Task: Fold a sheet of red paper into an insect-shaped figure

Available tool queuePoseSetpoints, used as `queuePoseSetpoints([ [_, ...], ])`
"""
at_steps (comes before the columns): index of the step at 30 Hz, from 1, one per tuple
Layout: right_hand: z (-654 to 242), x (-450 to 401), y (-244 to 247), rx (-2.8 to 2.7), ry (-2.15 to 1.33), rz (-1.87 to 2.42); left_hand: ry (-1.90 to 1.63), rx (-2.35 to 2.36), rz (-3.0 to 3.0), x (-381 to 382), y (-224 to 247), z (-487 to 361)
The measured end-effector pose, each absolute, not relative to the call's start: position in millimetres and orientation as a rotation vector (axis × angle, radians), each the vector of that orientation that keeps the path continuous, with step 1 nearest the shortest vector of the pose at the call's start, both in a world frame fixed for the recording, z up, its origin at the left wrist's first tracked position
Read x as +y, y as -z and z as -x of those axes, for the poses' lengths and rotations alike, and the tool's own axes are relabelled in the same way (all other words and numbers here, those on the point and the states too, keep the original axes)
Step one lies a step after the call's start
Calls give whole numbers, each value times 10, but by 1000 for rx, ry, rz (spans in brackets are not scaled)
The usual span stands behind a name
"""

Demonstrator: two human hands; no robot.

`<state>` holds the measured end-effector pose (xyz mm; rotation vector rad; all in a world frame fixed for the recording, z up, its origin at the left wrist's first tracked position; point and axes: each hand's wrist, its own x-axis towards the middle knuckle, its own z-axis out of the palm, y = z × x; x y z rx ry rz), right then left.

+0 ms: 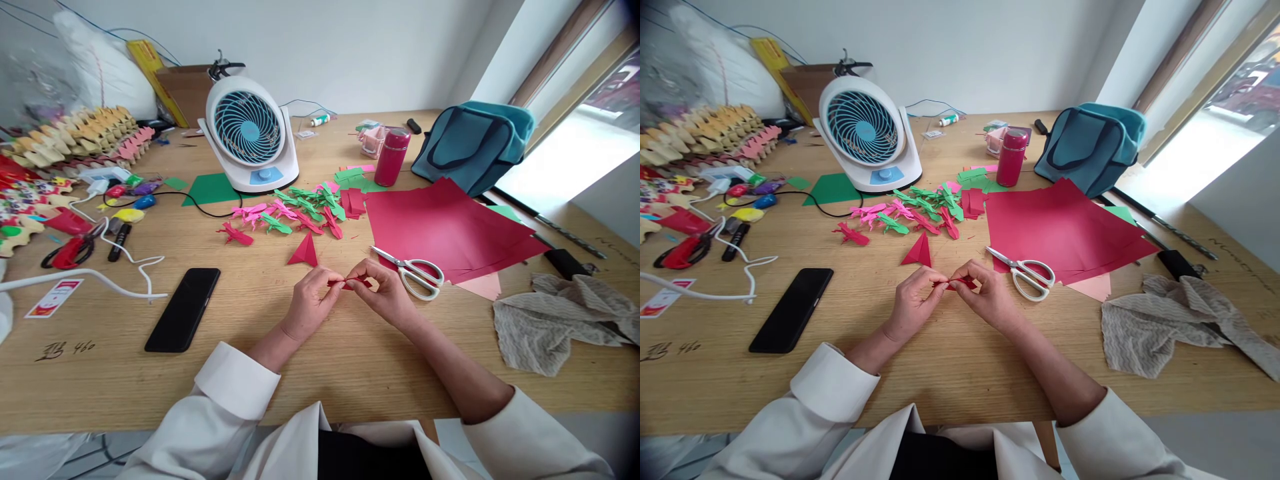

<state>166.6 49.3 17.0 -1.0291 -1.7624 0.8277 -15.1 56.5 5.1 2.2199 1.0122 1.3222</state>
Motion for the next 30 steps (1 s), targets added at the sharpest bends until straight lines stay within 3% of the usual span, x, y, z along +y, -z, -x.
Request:
queuePoseSetpoints([
  [30,-1666,492,-175,-1791,-714,995,-1333,1093,-2003,557,-75,136],
])
